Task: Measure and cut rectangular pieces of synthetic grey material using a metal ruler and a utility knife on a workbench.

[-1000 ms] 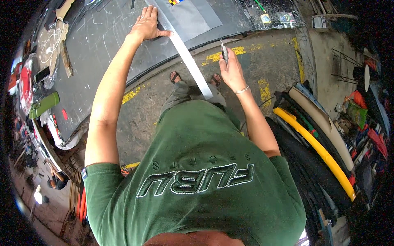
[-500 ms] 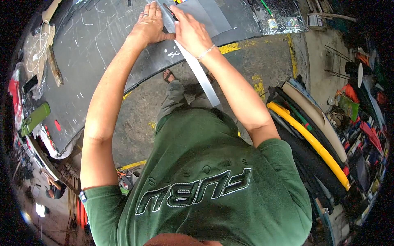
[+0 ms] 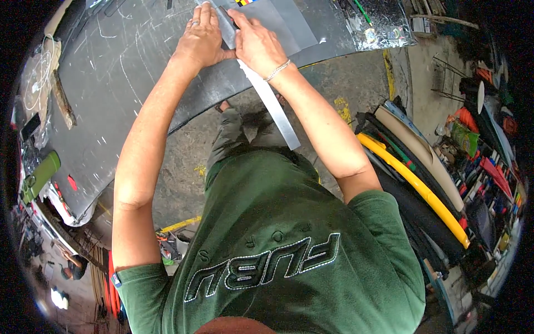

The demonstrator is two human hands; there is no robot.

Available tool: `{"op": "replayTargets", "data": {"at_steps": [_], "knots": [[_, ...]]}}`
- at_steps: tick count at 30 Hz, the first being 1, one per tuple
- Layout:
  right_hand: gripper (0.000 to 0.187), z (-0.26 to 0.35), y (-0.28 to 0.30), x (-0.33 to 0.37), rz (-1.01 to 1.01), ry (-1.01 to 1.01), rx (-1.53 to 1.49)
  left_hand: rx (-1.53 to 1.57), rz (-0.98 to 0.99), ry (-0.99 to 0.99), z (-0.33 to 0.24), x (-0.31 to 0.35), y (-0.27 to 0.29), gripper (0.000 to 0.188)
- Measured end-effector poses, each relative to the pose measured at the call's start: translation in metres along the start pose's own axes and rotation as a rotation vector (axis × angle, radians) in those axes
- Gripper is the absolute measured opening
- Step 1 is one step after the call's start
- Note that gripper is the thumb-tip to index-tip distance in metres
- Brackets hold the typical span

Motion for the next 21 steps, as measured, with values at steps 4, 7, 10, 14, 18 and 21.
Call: {"op": "replayTargets", "data": {"at_steps": [4,7,10,14,18,21], "knots": [[0.049,-0.004,-0.002,0.000,0.032,-0.034,0.010,0.214,-0.298,-0.190,-0.015,0.006,0.026,0.119],[0.049,-0.003,-0.002,0.001,0.013,-0.016,0.009,0.033,-0.009,-0.011,-0.012,0.007,0.022,0.119],[0.049,-0.003,-0.001,0.001,0.041,-0.041,0.013,0.066,-0.019,-0.013,-0.011,0.007,0.023,0.120],[0.050,0.008,-0.004,-0.003,0.038,0.005,0.012,0.499,-0.694,-0.378,0.014,0.018,0.002,0.120],[0.050,0.003,0.000,-0.002,0.045,0.006,0.044,0.492,-0.633,-0.379,0.001,0.018,0.009,0.119],[0.050,0.003,0.002,-0.005,0.035,0.040,0.060,-0.071,-0.214,-0.075,-0.006,-0.003,-0.004,0.135]]}}
Point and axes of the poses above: each hand's wrist, its own x-axis away from the middle knuckle, its own y-axis out of the back of the hand, z = x × y, the point moved 8 cm from there along -x, towards the middle knuckle, and after that the axes turned 3 degrees about y, right-handed, at the moved point
